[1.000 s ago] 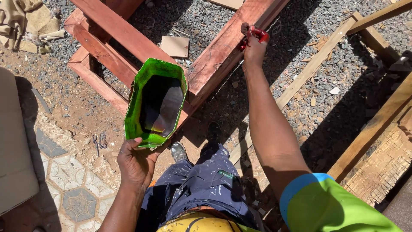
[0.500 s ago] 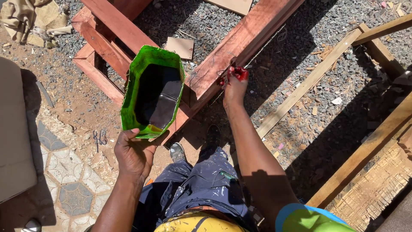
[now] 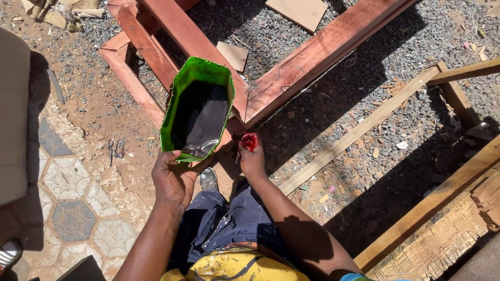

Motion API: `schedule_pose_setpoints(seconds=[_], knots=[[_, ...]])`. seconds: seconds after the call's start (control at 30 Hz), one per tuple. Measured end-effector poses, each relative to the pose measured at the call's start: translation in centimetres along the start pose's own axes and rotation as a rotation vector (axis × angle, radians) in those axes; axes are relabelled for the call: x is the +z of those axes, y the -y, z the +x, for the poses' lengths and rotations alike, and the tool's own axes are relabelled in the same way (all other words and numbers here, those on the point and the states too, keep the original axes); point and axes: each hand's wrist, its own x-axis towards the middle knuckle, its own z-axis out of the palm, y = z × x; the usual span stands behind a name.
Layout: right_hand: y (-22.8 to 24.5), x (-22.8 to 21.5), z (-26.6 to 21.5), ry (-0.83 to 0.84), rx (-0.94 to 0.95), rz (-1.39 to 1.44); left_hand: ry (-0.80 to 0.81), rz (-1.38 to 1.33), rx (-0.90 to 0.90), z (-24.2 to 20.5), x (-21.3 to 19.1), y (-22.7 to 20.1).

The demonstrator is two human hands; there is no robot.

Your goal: Applying wood stain to a furniture frame using a hand-held applicator.

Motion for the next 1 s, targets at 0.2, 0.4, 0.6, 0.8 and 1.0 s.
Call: schedule_pose_setpoints(seconds=[0.2, 0.4, 0.6, 0.8, 1.0], knots=[[5.2, -4.4, 3.7, -0.102, 0.016, -0.221, -0.007, 0.032, 0.051, -1.1, -0.2, -0.5], [7.5, -3.6, 7.1, -0.140, -0.142, -0.056, 0.001, 0.018, 0.082, -2.6, 0.8, -0.7], [6.2, -3.5, 9.2, -0.266, -0.018, 0.294, 0.018, 0.020, 0.074, -2.6, -0.2, -0.2], [8.1, -2.0, 7.8, -0.300, -0.002, 0.240, 0.009, 0.059, 0.068, -2.8, -0.4, -0.2], [2.0, -1.1, 4.3, -0.251, 0.023, 0.254, 0.028, 0.050, 0.073, -2.2, -0.3, 0.2]])
